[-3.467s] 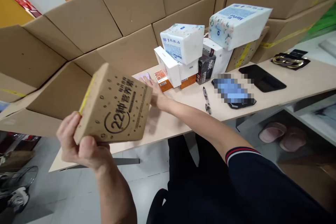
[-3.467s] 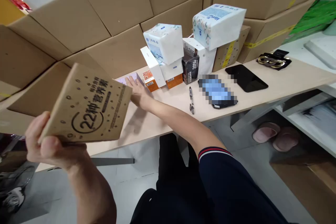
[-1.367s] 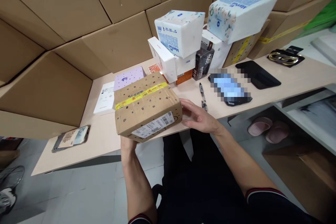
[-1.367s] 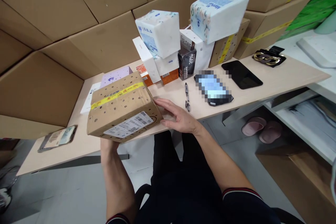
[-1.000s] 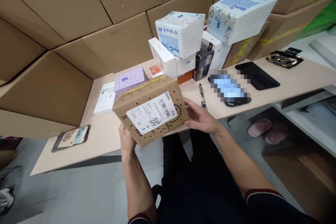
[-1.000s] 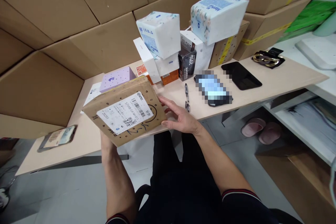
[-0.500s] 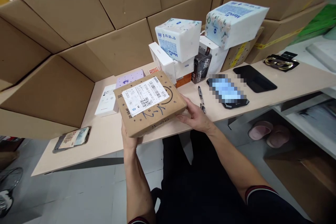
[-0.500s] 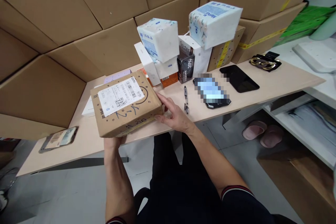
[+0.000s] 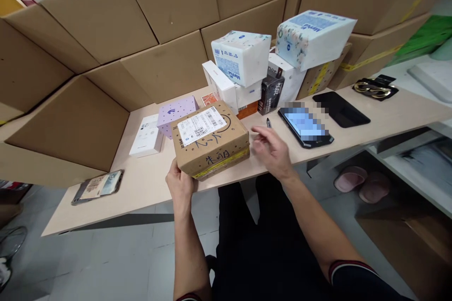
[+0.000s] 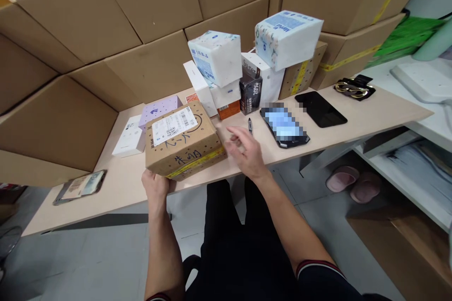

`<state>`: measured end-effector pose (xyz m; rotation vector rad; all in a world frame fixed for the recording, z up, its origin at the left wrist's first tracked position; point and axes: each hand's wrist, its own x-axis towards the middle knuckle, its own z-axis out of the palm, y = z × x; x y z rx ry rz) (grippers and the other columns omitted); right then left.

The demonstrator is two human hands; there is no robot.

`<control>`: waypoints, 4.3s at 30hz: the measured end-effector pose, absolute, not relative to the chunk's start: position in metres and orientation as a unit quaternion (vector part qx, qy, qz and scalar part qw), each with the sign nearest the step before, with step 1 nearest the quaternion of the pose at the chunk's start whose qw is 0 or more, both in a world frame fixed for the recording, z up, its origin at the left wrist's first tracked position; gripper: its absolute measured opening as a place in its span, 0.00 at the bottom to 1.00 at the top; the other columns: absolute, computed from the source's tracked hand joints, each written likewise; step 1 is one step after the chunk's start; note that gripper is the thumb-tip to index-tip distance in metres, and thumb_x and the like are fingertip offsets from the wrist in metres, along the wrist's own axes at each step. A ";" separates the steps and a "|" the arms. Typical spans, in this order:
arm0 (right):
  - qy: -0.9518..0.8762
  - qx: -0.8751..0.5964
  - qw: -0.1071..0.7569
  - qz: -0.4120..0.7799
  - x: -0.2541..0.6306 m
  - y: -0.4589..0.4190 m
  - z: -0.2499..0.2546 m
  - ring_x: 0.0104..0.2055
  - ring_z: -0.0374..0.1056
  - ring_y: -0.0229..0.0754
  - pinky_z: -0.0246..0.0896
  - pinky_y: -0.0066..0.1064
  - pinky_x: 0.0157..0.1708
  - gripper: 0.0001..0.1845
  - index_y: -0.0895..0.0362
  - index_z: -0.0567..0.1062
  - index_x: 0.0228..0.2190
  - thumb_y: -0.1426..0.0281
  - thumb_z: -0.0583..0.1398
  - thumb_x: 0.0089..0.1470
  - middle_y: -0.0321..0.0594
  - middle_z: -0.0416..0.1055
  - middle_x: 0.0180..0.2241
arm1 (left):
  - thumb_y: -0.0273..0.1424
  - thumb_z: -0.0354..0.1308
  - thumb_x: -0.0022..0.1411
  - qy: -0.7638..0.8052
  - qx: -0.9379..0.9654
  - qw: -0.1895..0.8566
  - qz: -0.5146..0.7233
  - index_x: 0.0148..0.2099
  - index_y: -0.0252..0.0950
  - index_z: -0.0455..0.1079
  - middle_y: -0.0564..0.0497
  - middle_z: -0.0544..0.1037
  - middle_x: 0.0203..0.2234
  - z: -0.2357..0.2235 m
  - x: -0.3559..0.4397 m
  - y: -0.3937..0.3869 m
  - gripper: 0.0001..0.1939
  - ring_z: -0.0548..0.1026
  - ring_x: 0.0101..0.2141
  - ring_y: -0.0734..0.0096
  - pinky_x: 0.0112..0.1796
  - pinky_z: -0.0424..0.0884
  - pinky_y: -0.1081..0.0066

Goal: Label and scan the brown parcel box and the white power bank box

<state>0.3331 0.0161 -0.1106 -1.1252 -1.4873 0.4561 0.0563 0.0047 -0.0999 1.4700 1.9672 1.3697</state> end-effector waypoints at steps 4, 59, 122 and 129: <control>-0.592 -0.696 0.405 0.022 0.352 0.019 -0.105 0.48 0.68 0.55 0.66 0.46 0.47 0.29 0.60 0.71 0.58 0.57 0.57 0.62 0.55 0.69 0.45 | 0.40 0.55 0.63 0.635 0.439 0.106 0.627 0.45 0.34 0.75 0.53 0.76 0.27 -0.109 0.061 0.002 0.16 0.71 0.27 0.74 0.30 0.67 0.74; -0.740 -0.363 0.553 0.119 0.288 0.034 -0.001 0.28 0.67 0.35 0.63 0.27 0.33 0.14 0.54 0.68 0.27 0.66 0.53 0.65 0.33 0.70 0.25 | 0.37 0.67 0.60 0.494 0.670 -0.299 0.467 0.52 0.45 0.76 0.46 0.78 0.46 -0.073 0.138 -0.008 0.17 0.69 0.53 0.56 0.61 0.49 0.55; -0.490 -0.842 0.226 0.024 0.413 0.011 -0.108 0.58 0.59 0.67 0.55 0.59 0.57 0.45 0.60 0.59 0.66 0.52 0.59 0.54 0.61 0.66 0.55 | 0.37 0.67 0.60 0.494 0.651 -0.317 0.482 0.48 0.44 0.76 0.46 0.78 0.45 -0.073 0.142 -0.007 0.13 0.70 0.51 0.56 0.62 0.50 0.56; -0.525 -0.735 0.428 0.006 0.376 -0.042 -0.098 0.60 0.63 0.62 0.61 0.56 0.58 0.45 0.59 0.64 0.64 0.52 0.64 0.50 0.55 0.70 0.58 | 0.36 0.67 0.61 0.492 0.656 -0.314 0.478 0.49 0.43 0.76 0.46 0.78 0.45 -0.071 0.142 -0.009 0.14 0.70 0.52 0.57 0.63 0.49 0.57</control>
